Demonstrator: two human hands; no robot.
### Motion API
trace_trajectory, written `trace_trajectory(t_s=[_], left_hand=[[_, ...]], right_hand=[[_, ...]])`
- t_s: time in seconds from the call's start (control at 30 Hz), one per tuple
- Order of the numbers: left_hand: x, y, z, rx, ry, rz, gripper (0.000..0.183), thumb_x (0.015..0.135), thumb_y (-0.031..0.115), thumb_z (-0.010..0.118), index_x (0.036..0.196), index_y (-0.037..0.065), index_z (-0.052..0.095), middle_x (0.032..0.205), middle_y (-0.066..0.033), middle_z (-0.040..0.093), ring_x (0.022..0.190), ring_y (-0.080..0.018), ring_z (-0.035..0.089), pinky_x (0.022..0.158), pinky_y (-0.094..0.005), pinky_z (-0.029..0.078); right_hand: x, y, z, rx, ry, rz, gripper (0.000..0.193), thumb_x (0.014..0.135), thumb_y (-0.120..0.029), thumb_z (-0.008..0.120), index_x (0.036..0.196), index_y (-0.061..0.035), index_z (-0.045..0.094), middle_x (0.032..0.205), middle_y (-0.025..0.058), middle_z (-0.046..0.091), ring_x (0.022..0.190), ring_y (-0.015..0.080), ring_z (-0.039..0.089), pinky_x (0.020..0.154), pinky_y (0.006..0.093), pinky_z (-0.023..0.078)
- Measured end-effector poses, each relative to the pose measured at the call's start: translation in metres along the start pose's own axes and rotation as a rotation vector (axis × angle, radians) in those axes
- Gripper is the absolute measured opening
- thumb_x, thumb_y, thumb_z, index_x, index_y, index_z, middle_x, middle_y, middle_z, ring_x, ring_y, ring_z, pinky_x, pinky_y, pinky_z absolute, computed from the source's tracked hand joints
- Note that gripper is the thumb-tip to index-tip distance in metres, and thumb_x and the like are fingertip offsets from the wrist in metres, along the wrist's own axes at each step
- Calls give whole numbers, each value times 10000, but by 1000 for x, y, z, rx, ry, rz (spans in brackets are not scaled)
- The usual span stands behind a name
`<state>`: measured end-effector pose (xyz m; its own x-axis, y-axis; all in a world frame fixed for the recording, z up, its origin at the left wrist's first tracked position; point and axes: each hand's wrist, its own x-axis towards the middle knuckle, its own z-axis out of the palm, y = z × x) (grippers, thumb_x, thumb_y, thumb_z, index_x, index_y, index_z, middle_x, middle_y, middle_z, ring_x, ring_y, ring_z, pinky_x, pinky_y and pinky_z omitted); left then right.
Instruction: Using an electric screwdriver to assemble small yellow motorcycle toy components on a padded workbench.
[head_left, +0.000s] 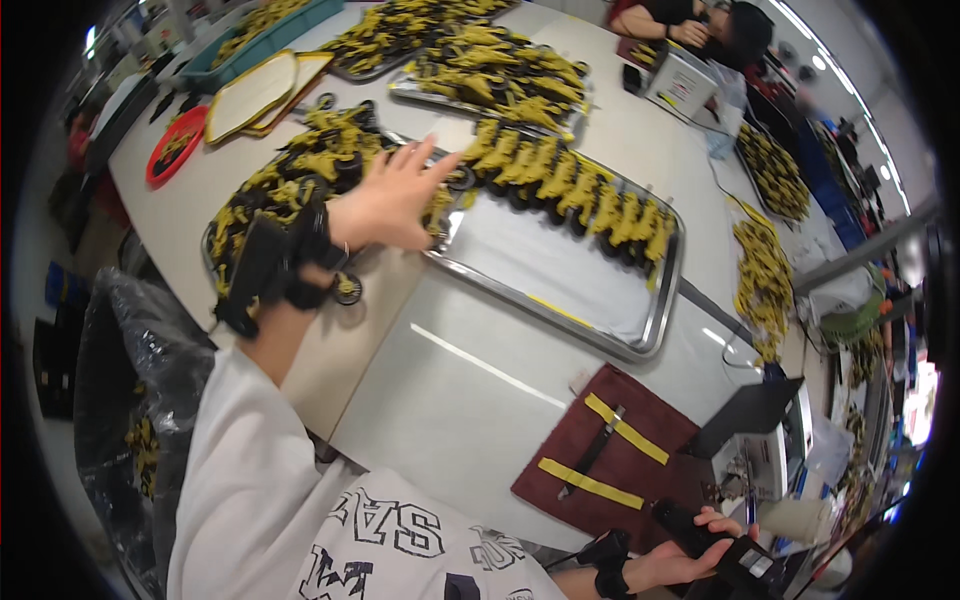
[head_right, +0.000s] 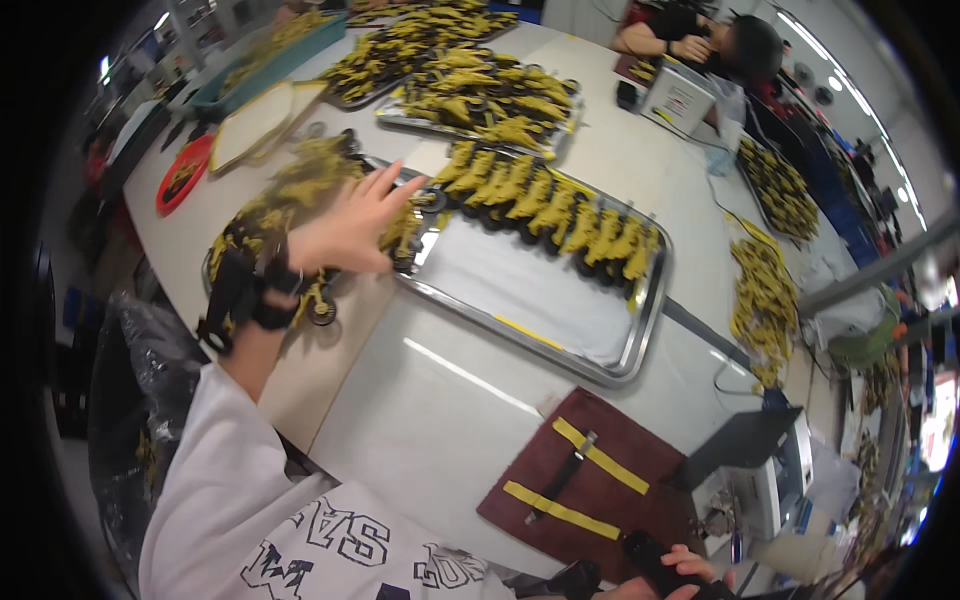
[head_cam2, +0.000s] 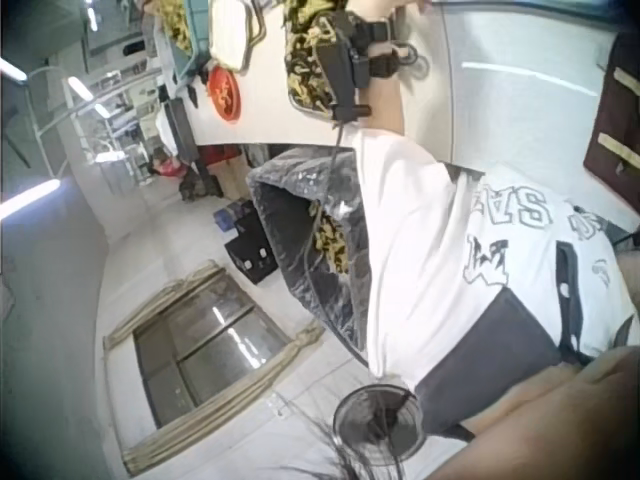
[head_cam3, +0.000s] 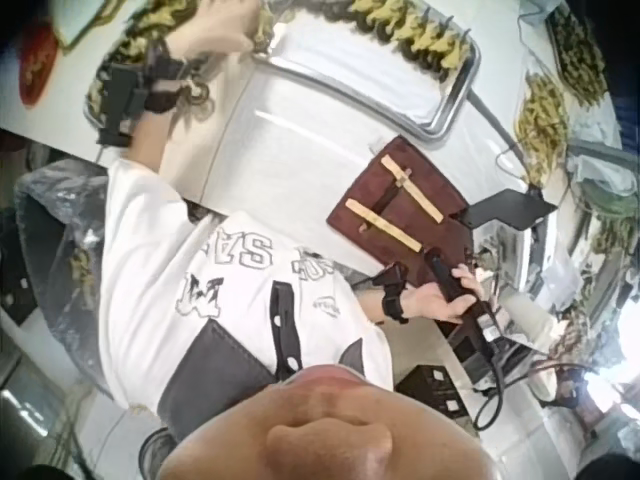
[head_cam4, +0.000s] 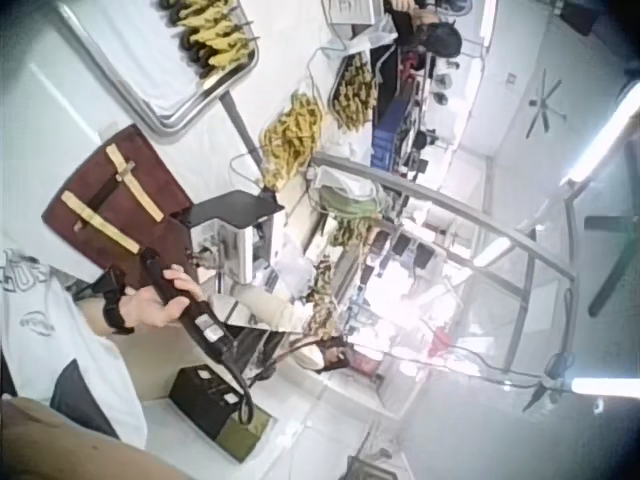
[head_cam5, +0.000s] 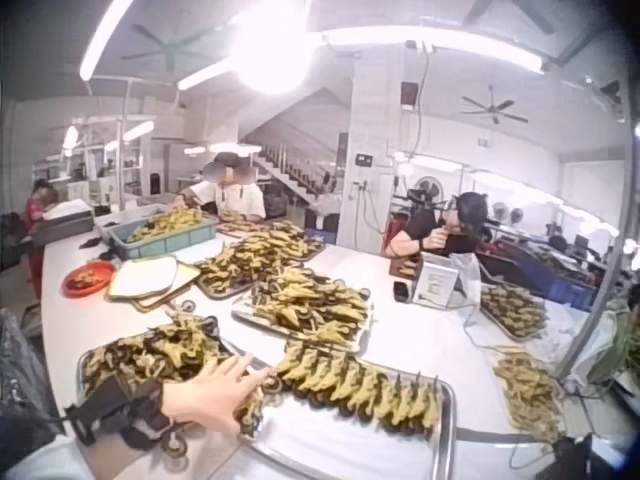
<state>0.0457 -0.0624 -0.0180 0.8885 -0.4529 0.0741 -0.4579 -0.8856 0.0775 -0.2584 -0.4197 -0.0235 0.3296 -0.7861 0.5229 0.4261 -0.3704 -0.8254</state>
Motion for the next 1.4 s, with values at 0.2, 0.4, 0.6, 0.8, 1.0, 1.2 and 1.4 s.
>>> trace_trajectory(t_s=[0.2, 0.4, 0.6, 0.8, 1.0, 1.2, 1.4], left_hand=[[40, -40, 39, 35, -147, 110, 943, 448, 29, 676, 1327, 101, 341, 1091, -177, 491, 1088, -383, 412, 942, -429, 352], [-5, 87, -47, 88, 374, 195, 810, 512, -51, 615, 1286, 77, 412, 1128, -171, 456, 1086, -344, 413, 938, -390, 345], [-39, 251, 25, -483, -241, 840, 916, 563, 276, 744, 1345, 26, 338, 1132, -158, 436, 1074, -311, 427, 862, -397, 372], [-42, 266, 77, -449, -229, 836, 988, 622, 536, 709, 1366, 31, 301, 1360, -188, 335, 1215, -361, 321, 1004, -463, 227], [-40, 261, 99, -461, -247, 906, 935, 653, 611, 646, 1342, 51, 354, 1400, -166, 311, 1276, -381, 264, 1032, -522, 145], [-37, 255, 101, -494, -265, 882, 860, 670, 560, 644, 1325, 64, 391, 1391, -170, 325, 1285, -393, 253, 1037, -539, 127], [-38, 254, 98, -559, -313, 878, 847, 653, 498, 685, 1343, 106, 387, 1401, -156, 318, 1278, -371, 273, 1030, -538, 144]], right_hand=[[0, 14, -35, -81, -46, -16, 604, 818, -220, 582, 1284, 16, 278, 805, 91, 509, 705, 189, 515, 771, 397, 439], [-4, 13, -32, -251, 45, -57, 730, 746, -317, 643, 1289, -5, 267, 851, 151, 536, 811, 287, 564, 804, 440, 464], [-2, 27, -35, -114, 48, -18, 730, 784, -354, 661, 1303, -55, 243, 682, 97, 528, 569, 209, 547, 695, 412, 490], [0, 31, -47, -168, -27, -68, 746, 815, -397, 602, 1345, -38, 220, 728, 94, 509, 619, 195, 528, 695, 404, 469], [12, 33, -37, -221, -15, -63, 764, 838, -336, 594, 1392, -56, 150, 763, 115, 525, 653, 230, 551, 730, 449, 488], [21, 43, -27, -138, 99, -50, 810, 843, -381, 595, 1385, -68, 80, 759, 109, 532, 535, 227, 564, 558, 392, 520], [81, 6, -2, -342, 277, -392, 673, 821, -566, 532, 1287, -132, 312, 723, 51, 520, 537, 155, 497, 488, 294, 422]])
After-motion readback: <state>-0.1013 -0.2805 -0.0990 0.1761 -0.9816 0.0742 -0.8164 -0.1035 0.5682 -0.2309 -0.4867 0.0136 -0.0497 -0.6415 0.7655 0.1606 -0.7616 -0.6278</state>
